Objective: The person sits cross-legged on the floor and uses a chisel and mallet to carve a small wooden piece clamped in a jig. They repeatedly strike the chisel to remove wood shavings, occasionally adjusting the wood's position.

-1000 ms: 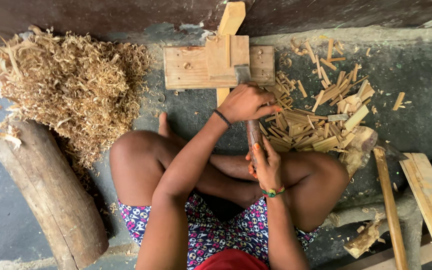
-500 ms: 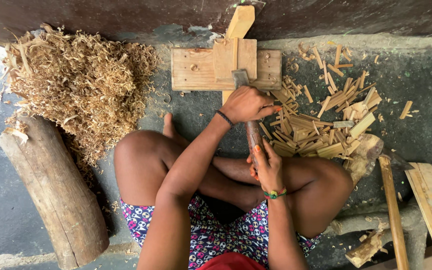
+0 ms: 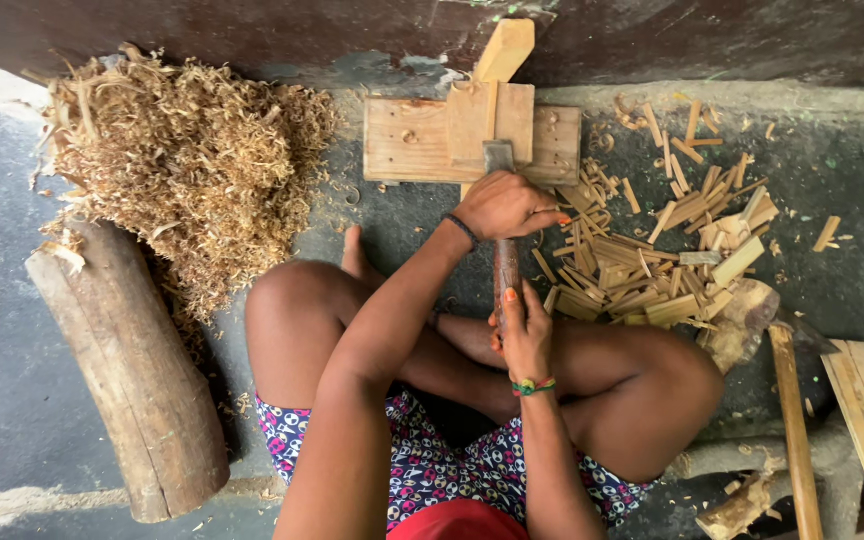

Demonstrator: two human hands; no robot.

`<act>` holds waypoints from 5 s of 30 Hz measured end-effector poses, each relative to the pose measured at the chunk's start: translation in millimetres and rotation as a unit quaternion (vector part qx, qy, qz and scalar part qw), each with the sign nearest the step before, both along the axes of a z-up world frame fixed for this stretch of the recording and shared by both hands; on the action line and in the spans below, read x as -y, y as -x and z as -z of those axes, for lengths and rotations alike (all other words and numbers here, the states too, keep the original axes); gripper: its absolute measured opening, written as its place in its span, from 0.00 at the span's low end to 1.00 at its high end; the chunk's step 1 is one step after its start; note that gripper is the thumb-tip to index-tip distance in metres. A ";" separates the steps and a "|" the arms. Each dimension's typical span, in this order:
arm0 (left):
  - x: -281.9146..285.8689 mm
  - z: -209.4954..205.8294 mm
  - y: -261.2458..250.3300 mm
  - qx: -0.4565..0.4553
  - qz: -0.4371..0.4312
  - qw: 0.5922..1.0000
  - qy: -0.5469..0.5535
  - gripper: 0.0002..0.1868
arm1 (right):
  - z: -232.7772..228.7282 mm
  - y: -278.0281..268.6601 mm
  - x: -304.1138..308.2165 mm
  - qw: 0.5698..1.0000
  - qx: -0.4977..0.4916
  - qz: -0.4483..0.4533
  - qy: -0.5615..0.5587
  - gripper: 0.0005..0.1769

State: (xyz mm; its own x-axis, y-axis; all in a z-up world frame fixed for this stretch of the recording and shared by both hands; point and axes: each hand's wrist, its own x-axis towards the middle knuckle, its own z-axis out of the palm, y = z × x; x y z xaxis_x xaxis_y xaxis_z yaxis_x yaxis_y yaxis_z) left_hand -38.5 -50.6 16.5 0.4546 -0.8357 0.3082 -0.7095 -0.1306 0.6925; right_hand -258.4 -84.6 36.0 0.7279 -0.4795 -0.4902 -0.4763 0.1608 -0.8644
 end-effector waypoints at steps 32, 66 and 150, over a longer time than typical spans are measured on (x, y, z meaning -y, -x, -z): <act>28.9 17.3 -73.7 0.038 -0.034 0.999 0.001 0.25 | 34.3 -76.0 10.0 0.997 0.052 0.049 -0.026 0.23; 19.9 -11.6 21.3 0.011 -0.075 0.993 0.087 0.20 | -30.5 7.5 42.3 1.000 -0.009 -0.029 -0.005 0.19; -47.8 3.6 -25.9 0.022 -0.294 0.949 0.113 0.09 | 25.1 -68.7 43.6 0.980 0.068 0.019 -0.184 0.18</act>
State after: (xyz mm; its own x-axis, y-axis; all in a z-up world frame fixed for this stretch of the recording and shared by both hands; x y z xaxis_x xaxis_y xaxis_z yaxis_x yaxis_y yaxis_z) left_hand -12.6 -2.8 12.9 0.8043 -0.3517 0.4790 -0.5889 -0.3643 0.7214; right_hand -189.6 -128.3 10.9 0.7836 -0.3165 -0.5345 -0.3479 0.4894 -0.7997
